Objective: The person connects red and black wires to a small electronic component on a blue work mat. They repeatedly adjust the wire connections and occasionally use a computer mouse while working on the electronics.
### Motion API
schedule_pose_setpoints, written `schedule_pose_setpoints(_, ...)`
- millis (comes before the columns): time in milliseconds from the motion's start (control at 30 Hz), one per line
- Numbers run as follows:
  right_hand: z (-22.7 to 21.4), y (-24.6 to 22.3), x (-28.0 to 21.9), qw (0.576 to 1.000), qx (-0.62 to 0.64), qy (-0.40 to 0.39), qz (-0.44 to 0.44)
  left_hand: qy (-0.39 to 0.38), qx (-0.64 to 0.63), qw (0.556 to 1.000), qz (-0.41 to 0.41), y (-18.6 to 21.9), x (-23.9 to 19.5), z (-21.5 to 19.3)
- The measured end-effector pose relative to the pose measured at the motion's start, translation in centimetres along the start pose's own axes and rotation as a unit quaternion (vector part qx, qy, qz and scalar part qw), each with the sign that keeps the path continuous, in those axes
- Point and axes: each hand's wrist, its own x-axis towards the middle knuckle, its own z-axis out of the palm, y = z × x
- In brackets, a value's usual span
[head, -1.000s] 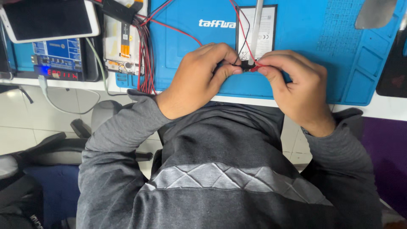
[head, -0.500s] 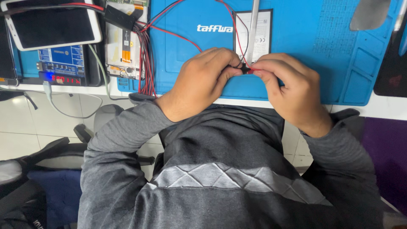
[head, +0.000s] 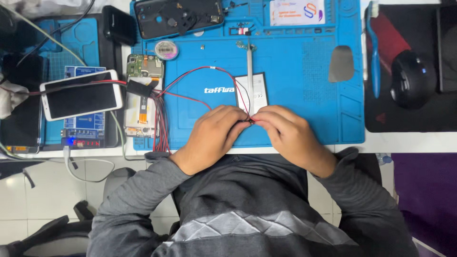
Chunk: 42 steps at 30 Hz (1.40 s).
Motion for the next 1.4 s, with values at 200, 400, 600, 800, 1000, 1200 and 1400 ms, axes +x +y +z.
schedule_pose_setpoints(200,0.3,0.6,-0.5,1.0,-0.001,-0.002,-0.013,0.002,0.01,1.0,0.004,-0.6,-0.4,0.5)
schedule_pose_setpoints(400,0.1,0.1,-0.3,1.0,-0.002,-0.004,-0.023,0.0,-0.003,1.0,-0.002,-0.2,-0.4,0.3)
schedule_pose_setpoints(600,0.2,0.2,-0.3,1.0,-0.008,0.001,-0.014,0.001,-0.008,1.0,-0.004,-0.2,-0.4,0.3)
schedule_pose_setpoints(800,0.7,0.4,-0.6,1.0,0.005,0.023,0.019,0.002,-0.008,1.0,-0.004,-0.4,-0.6,0.3)
schedule_pose_setpoints(1000,0.8,0.6,-0.5,0.999,-0.028,0.043,-0.018,0.005,-0.012,1.0,0.014,-0.5,-0.6,0.1)
schedule_pose_setpoints(1200,1.5,0.6,-0.8,0.998,-0.038,0.044,0.005,0.02,-0.012,1.0,0.009,-1.7,-1.6,1.0)
schedule_pose_setpoints(1400,1.6,1.0,-1.0,0.999,-0.034,0.035,0.0,0.008,-0.01,1.0,0.0,-1.7,-1.6,1.0)
